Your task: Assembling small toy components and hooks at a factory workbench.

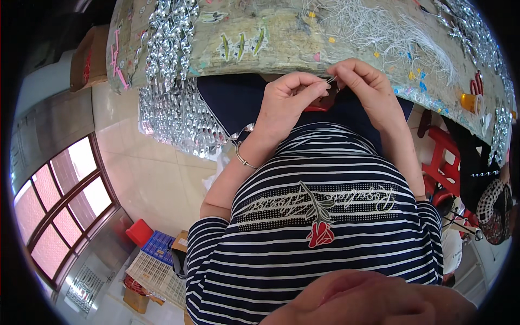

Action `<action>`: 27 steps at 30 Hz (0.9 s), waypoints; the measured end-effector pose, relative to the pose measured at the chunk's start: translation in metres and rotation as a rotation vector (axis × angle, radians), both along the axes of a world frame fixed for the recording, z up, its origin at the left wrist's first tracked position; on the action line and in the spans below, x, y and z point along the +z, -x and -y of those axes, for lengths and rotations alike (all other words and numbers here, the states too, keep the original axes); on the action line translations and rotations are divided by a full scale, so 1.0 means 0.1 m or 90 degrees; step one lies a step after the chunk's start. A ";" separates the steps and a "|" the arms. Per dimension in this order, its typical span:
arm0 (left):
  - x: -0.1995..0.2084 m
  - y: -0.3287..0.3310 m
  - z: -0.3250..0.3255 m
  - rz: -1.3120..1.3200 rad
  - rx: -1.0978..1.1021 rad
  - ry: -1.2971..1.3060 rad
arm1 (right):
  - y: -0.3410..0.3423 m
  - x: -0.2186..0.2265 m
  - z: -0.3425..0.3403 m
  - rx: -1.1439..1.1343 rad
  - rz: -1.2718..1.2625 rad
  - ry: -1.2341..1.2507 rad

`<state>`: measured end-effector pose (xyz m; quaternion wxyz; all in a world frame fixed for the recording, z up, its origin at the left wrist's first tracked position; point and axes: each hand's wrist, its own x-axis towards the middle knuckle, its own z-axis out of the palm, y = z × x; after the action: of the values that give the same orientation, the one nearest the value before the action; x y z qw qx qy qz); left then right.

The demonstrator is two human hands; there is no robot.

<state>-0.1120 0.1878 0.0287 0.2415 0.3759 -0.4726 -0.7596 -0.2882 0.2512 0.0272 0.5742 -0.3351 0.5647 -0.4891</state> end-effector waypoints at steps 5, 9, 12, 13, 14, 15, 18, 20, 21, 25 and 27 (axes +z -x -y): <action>-0.02 -0.01 0.01 -0.007 -0.003 -0.006 | 0.05 -0.03 -0.05 -0.025 -0.019 -0.001; -0.02 -0.01 0.01 0.010 -0.002 -0.007 | 0.04 -0.09 -0.09 -0.021 -0.007 0.000; -0.05 -0.01 -0.01 0.013 -0.007 0.042 | 0.00 -0.03 -0.08 -0.015 0.040 -0.005; -0.07 -0.01 -0.02 0.004 -0.009 0.042 | 0.00 -0.01 -0.07 -0.011 0.039 0.000; -0.08 -0.01 -0.02 -0.005 -0.011 0.042 | -0.01 -0.01 -0.07 -0.007 0.038 0.004; -0.07 -0.01 -0.02 -0.005 -0.012 0.042 | 0.00 -0.01 -0.07 -0.007 0.038 0.004; -0.05 -0.01 -0.02 -0.005 -0.036 0.041 | 0.00 -0.02 -0.08 -0.020 0.036 0.002; -0.05 -0.01 -0.02 -0.009 -0.046 0.033 | 0.01 -0.01 -0.08 -0.002 0.043 0.002; -0.04 -0.01 -0.02 -0.009 -0.046 0.033 | 0.02 0.00 -0.09 -0.003 0.043 0.002; -0.06 0.00 -0.03 -0.017 -0.042 0.035 | 0.02 0.02 -0.10 -0.001 0.043 0.012; -0.08 0.00 -0.03 -0.029 -0.036 0.046 | 0.02 0.02 -0.11 0.000 0.042 0.014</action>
<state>-0.1123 0.1905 0.0211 0.2442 0.3361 -0.5042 -0.7571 -0.2906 0.2621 0.0292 0.5888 -0.3249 0.5401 -0.5060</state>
